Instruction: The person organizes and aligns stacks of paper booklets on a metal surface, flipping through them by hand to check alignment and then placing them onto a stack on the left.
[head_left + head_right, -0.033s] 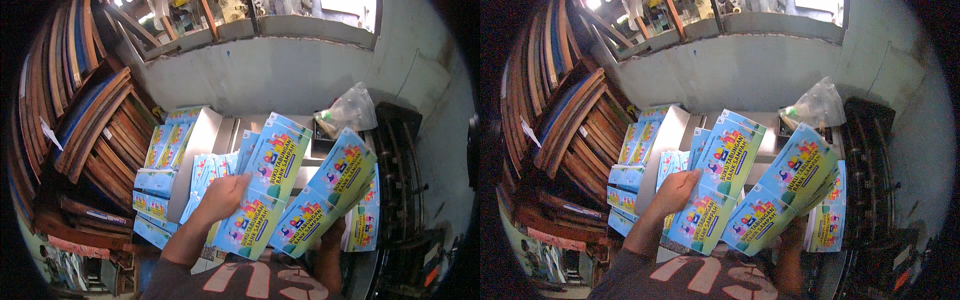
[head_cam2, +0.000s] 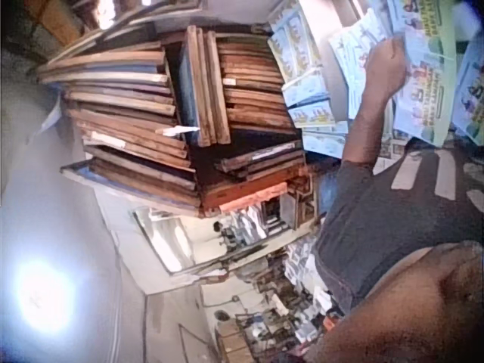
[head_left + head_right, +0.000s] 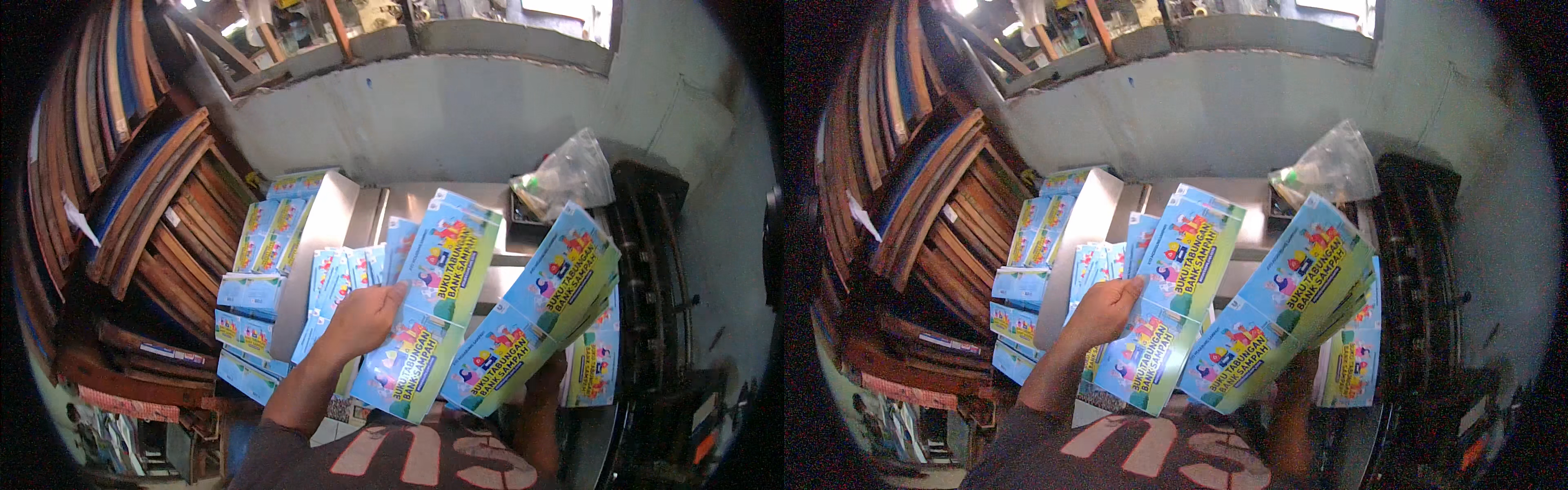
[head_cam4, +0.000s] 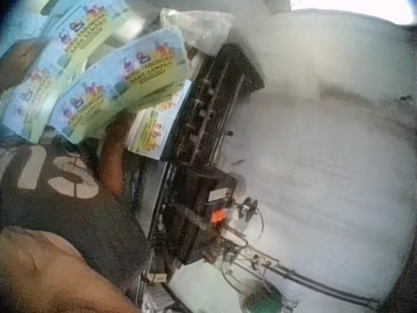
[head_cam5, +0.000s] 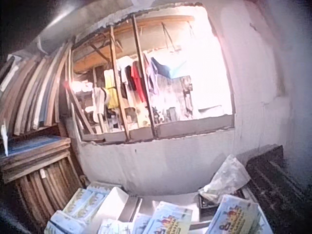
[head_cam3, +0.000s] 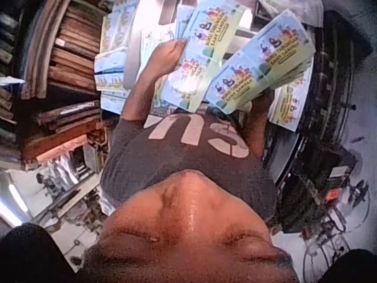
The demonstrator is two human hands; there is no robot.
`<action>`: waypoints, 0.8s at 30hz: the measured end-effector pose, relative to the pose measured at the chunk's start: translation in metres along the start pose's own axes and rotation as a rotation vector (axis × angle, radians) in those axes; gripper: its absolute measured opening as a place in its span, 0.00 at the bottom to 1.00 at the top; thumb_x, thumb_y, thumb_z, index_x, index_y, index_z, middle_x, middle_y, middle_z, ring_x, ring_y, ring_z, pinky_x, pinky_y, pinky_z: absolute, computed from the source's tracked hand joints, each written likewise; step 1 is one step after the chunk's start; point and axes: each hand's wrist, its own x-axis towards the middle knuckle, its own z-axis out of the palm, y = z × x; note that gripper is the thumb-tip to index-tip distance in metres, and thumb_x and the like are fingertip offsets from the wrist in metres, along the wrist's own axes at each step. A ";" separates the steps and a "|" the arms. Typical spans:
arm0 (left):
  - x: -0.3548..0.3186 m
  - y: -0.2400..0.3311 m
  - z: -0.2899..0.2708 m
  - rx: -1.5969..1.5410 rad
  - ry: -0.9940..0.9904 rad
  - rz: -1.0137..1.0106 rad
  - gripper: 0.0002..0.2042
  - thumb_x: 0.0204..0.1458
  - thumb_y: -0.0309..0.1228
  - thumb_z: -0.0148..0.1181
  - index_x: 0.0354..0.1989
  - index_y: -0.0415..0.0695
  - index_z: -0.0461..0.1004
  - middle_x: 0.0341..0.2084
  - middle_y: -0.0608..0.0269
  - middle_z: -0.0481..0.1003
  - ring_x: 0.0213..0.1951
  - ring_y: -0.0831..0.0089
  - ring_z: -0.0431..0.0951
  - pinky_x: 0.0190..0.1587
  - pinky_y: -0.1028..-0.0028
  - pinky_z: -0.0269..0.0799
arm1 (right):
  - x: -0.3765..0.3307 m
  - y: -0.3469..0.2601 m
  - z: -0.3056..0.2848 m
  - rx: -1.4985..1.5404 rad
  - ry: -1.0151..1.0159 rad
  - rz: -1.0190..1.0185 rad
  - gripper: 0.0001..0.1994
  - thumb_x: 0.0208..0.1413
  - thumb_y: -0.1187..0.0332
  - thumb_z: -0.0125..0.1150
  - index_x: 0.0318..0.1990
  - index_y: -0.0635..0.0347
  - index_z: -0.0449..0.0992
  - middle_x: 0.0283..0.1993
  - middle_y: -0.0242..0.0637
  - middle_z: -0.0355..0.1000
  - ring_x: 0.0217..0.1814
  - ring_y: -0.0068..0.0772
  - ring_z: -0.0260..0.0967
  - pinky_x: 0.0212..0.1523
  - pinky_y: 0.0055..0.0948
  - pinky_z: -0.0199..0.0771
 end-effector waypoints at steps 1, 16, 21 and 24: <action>0.000 -0.007 0.007 0.062 -0.009 -0.039 0.26 0.65 0.47 0.38 0.32 0.37 0.77 0.30 0.38 0.76 0.37 0.41 0.76 0.40 0.51 0.69 | -0.002 -0.007 -0.002 -0.019 0.022 -0.024 0.29 0.57 0.54 0.59 0.62 0.63 0.65 0.57 0.44 0.70 0.56 0.43 0.71 0.54 0.44 0.76; 0.015 -0.034 -0.022 0.286 0.285 -0.141 0.18 0.63 0.40 0.49 0.35 0.36 0.77 0.29 0.42 0.78 0.33 0.50 0.80 0.38 0.57 0.72 | -0.010 -0.037 -0.013 -0.136 0.122 -0.032 0.29 0.56 0.58 0.58 0.62 0.64 0.65 0.57 0.45 0.70 0.56 0.43 0.71 0.55 0.43 0.74; 0.007 -0.018 -0.040 0.024 0.418 0.200 0.22 0.60 0.33 0.53 0.62 0.46 0.63 0.41 0.39 0.76 0.40 0.40 0.78 0.46 0.55 0.72 | -0.008 -0.036 -0.010 -0.136 0.104 -0.006 0.29 0.55 0.60 0.58 0.62 0.64 0.64 0.57 0.45 0.70 0.56 0.43 0.71 0.56 0.43 0.74; 0.015 -0.019 0.019 -0.055 0.037 -0.041 0.33 0.58 0.33 0.55 0.71 0.47 0.48 0.52 0.37 0.70 0.52 0.42 0.73 0.57 0.57 0.67 | -0.006 -0.035 -0.014 -0.148 0.091 -0.004 0.29 0.55 0.60 0.58 0.62 0.64 0.64 0.57 0.45 0.70 0.56 0.43 0.71 0.56 0.43 0.73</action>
